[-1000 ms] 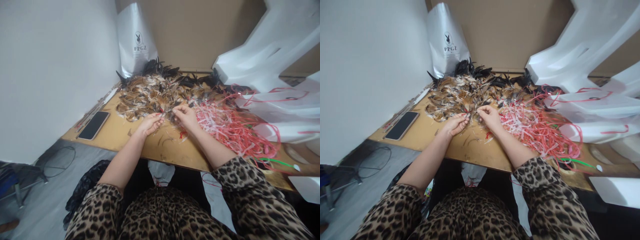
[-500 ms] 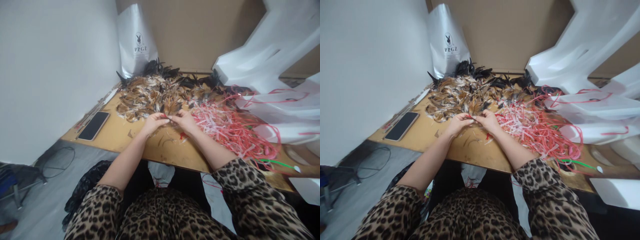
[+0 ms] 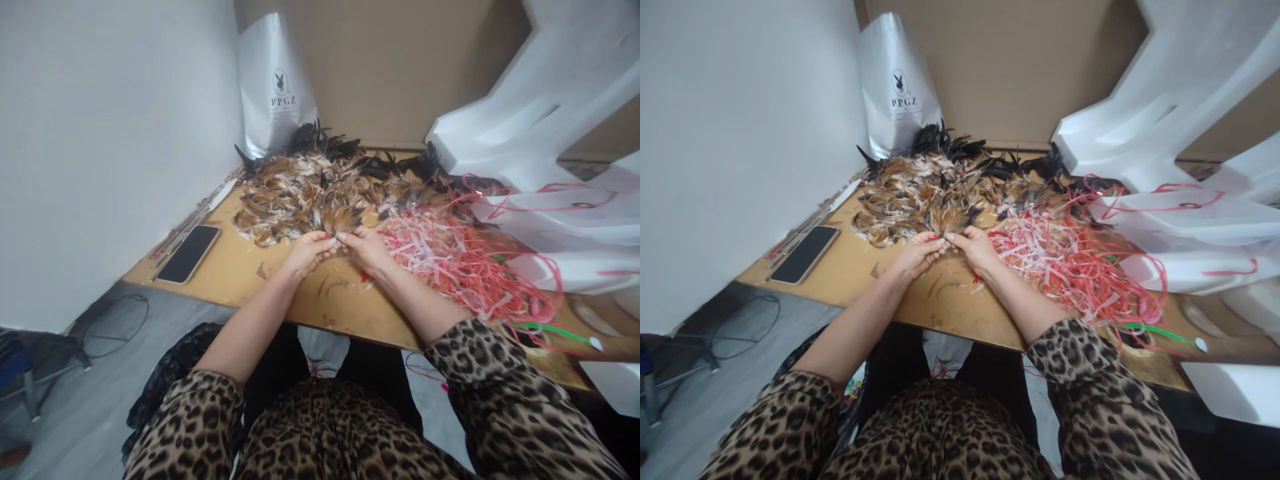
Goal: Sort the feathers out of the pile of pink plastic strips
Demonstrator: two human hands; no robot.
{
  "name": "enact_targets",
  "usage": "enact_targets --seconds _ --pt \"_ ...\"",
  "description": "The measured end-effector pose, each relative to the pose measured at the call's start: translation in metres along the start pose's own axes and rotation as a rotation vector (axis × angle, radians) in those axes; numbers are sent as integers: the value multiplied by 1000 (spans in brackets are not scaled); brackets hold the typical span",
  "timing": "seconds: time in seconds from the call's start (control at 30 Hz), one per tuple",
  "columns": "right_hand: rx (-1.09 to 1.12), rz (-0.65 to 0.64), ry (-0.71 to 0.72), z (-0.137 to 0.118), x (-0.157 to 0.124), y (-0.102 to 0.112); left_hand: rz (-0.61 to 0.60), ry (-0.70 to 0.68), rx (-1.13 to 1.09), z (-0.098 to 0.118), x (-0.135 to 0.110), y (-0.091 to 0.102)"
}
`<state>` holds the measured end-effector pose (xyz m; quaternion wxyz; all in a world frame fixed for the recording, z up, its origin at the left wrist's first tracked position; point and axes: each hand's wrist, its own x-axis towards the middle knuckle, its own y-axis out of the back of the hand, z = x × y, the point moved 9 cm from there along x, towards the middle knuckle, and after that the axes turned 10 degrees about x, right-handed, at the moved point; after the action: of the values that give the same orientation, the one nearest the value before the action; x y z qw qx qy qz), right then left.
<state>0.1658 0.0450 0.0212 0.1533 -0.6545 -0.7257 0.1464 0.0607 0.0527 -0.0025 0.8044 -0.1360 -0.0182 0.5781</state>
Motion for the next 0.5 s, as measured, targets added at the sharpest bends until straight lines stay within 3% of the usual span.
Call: enact_targets --seconds 0.13,0.27,0.43,0.5 --pt "-25 76 23 1 -1 5 28 -1 12 -1 2 2" --pt "-153 141 72 -1 -2 13 74 -117 135 6 4 3" --pt "-399 63 340 -25 -5 5 101 -90 173 -1 7 4" --pt "-451 39 379 -28 -6 2 96 -67 170 -3 7 3"
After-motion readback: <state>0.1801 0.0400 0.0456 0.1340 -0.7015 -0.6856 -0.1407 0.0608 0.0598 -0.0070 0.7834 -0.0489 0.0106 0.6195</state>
